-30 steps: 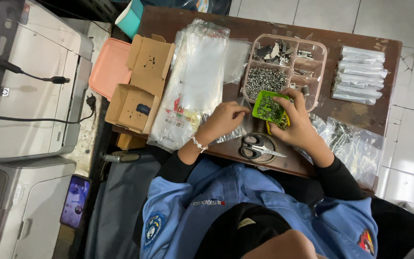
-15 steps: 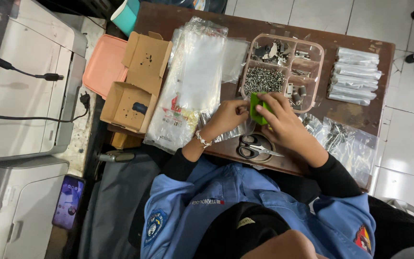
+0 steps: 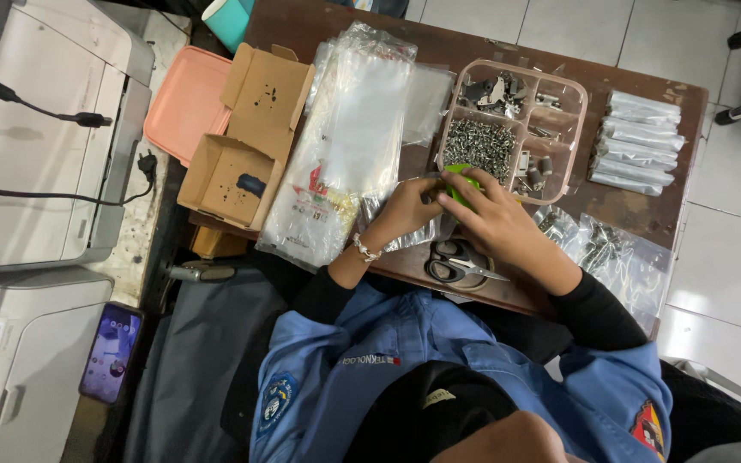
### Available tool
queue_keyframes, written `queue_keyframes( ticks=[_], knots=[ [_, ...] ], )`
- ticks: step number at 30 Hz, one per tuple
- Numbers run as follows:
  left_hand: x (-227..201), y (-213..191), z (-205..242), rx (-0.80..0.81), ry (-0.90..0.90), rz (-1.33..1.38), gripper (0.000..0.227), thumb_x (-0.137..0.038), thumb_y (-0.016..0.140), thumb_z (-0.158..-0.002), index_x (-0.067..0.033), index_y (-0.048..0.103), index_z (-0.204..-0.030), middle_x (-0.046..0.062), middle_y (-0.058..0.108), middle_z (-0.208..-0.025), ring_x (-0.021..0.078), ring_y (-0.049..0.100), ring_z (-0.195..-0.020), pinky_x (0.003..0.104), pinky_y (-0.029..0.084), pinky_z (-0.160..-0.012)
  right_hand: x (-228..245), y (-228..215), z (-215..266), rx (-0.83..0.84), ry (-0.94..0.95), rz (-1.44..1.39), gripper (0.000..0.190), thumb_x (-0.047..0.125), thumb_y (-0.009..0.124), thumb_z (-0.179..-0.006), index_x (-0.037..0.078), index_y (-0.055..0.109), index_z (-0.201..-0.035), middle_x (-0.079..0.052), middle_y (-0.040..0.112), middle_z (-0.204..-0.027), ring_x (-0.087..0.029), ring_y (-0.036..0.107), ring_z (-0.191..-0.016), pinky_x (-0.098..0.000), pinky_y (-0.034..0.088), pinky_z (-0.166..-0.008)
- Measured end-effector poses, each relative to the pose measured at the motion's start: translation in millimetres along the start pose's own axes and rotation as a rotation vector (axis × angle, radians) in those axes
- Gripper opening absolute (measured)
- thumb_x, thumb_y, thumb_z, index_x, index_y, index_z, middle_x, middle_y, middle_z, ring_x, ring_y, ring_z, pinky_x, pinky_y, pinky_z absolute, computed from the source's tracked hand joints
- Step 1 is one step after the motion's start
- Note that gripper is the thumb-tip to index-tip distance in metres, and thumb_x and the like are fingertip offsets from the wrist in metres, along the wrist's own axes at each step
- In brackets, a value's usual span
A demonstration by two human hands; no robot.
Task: The person sorts small metal hardware components, such as screws and washers, from a large plastic organizer into smaller green and yellow containers. They also handle clear plastic bags and a pair of scissors resting on the table.
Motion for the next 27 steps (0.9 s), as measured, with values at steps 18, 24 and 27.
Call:
queue_keyframes(
  ticks=[18, 24, 27],
  knots=[
    [-61, -10, -58, 0.069, 0.064, 0.072, 0.012, -0.020, 0.061, -0.061, -0.0090, 0.059, -0.065, 0.003, 0.057, -0.053, 0.0165, 0.055, -0.053, 0.030, 0.042, -0.053, -40, -61, -24, 0.045, 0.051, 0.001, 0.086, -0.010, 0.059, -0.052, 0.005, 0.029, -0.131, -0.023, 0.048, -0.118, -0.044, 0.040, -0.105, -0.0438, 0.043, -0.080],
    [-63, -8, -80, 0.105, 0.045, 0.079, 0.012, -0.022, 0.063, -0.059, -0.0122, 0.061, -0.065, -0.003, 0.054, -0.050, 0.0116, 0.053, -0.051, 0.025, 0.041, -0.051, -48, -70, -33, 0.021, -0.004, 0.074, 0.078, -0.012, 0.057, -0.053, 0.000, 0.036, -0.128, -0.022, 0.049, -0.117, -0.043, 0.043, -0.102, -0.0433, 0.043, -0.081],
    [-40, 3, -92, 0.101, 0.027, 0.088, 0.013, -0.025, 0.065, -0.059, -0.0146, 0.060, -0.064, -0.005, 0.053, -0.050, 0.0086, 0.051, -0.050, 0.022, 0.039, -0.049, -49, -70, -34, 0.027, -0.035, 0.098, 0.075, -0.012, 0.056, -0.053, -0.001, 0.040, -0.126, -0.022, 0.050, -0.116, -0.043, 0.044, -0.102, -0.0419, 0.043, -0.081]
  ],
)
Point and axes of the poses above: each hand's wrist, its own z-axis away from the middle knuckle, its own y-axis out of the palm, x = y × z, the point moved 1 cm from there along -z, towards the middle knuckle
